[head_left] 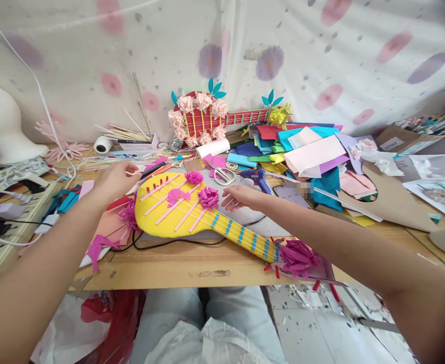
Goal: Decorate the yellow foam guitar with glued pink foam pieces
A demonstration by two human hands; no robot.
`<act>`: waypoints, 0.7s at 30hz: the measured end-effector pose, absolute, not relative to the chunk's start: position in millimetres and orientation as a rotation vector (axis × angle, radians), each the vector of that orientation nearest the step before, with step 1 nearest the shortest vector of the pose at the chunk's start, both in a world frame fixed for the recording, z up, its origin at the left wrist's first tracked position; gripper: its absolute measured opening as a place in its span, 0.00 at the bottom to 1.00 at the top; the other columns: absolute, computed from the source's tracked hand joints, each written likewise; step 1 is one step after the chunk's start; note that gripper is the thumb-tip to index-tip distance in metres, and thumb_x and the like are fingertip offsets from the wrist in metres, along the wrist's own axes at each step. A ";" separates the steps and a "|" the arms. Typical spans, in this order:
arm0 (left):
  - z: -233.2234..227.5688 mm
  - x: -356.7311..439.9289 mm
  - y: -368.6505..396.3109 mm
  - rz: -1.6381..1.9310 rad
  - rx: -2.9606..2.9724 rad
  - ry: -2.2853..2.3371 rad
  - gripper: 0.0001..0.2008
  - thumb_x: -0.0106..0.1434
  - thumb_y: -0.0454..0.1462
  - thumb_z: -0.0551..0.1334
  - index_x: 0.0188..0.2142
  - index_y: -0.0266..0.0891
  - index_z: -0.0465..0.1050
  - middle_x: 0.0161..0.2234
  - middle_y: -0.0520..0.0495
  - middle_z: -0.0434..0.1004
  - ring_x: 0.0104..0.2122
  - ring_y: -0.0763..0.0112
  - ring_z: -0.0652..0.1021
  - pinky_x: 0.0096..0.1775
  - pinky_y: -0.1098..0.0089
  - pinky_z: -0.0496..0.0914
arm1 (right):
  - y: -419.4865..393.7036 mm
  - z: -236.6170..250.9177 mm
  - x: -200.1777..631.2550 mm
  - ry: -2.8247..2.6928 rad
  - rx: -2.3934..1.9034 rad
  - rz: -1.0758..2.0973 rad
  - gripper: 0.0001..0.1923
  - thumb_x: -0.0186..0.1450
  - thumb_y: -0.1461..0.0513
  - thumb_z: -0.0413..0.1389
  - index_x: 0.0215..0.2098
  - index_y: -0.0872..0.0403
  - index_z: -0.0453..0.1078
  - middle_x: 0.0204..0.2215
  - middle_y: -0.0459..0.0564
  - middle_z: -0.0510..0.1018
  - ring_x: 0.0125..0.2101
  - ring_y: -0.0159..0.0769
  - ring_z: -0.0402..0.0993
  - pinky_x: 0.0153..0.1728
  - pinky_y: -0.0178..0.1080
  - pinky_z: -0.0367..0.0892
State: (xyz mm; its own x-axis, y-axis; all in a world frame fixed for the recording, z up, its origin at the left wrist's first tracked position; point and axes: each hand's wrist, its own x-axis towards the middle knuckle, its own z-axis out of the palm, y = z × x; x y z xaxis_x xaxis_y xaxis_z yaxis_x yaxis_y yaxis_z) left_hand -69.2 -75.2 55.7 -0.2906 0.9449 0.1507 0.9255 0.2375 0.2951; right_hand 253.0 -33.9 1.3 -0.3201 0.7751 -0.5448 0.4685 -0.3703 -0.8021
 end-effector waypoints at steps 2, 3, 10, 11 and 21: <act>54.8 -52.0 -78.4 0.701 2.001 2.399 0.10 0.56 0.39 0.57 0.37 0.38 0.69 0.39 0.45 0.73 0.35 0.68 0.73 0.38 0.70 0.66 | -34.2 4.9 247.7 -1.637 -1.681 1.598 0.06 0.64 0.62 0.48 0.30 0.55 0.60 0.20 0.46 0.73 0.19 0.28 0.70 0.21 0.30 0.67; 53.4 -43.8 -79.3 0.770 2.089 2.386 0.08 0.57 0.39 0.56 0.35 0.39 0.70 0.39 0.45 0.73 0.36 0.68 0.73 0.39 0.70 0.65 | -34.1 5.9 245.2 -1.667 -1.688 1.522 0.07 0.64 0.63 0.49 0.28 0.55 0.59 0.18 0.44 0.71 0.18 0.27 0.68 0.20 0.29 0.66; 29.8 -6.6 -70.8 0.455 2.476 1.884 0.07 0.57 0.40 0.56 0.28 0.41 0.69 0.36 0.46 0.74 0.40 0.62 0.73 0.42 0.66 0.64 | -20.2 -0.7 252.2 -2.009 -1.805 1.203 0.15 0.66 0.58 0.47 0.23 0.54 0.58 0.14 0.42 0.64 0.15 0.27 0.64 0.20 0.32 0.64; 27.4 -2.2 -69.1 0.401 2.474 1.842 0.07 0.57 0.41 0.56 0.29 0.41 0.69 0.36 0.46 0.74 0.41 0.62 0.73 0.42 0.66 0.64 | -17.2 -1.3 257.0 -2.111 -1.872 1.105 0.16 0.67 0.57 0.45 0.23 0.54 0.59 0.15 0.43 0.66 0.15 0.28 0.65 0.22 0.33 0.65; 25.9 25.7 -62.5 0.176 2.105 2.024 0.15 0.52 0.45 0.61 0.38 0.43 0.64 0.36 0.49 0.77 0.37 0.60 0.76 0.32 0.67 0.63 | -9.9 15.8 316.2 -2.832 -2.267 0.485 0.22 0.63 0.50 0.47 0.21 0.56 0.68 0.19 0.54 0.75 0.28 0.41 0.74 0.35 0.40 0.64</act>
State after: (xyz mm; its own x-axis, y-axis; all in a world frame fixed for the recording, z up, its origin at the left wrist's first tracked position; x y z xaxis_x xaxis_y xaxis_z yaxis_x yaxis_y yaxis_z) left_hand 25.7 -62.5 25.9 0.0467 0.9969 -0.0628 0.9711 -0.0306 0.2367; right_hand 316.2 -9.9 15.8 -0.1519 0.8300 -0.5367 0.9613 0.2503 0.1150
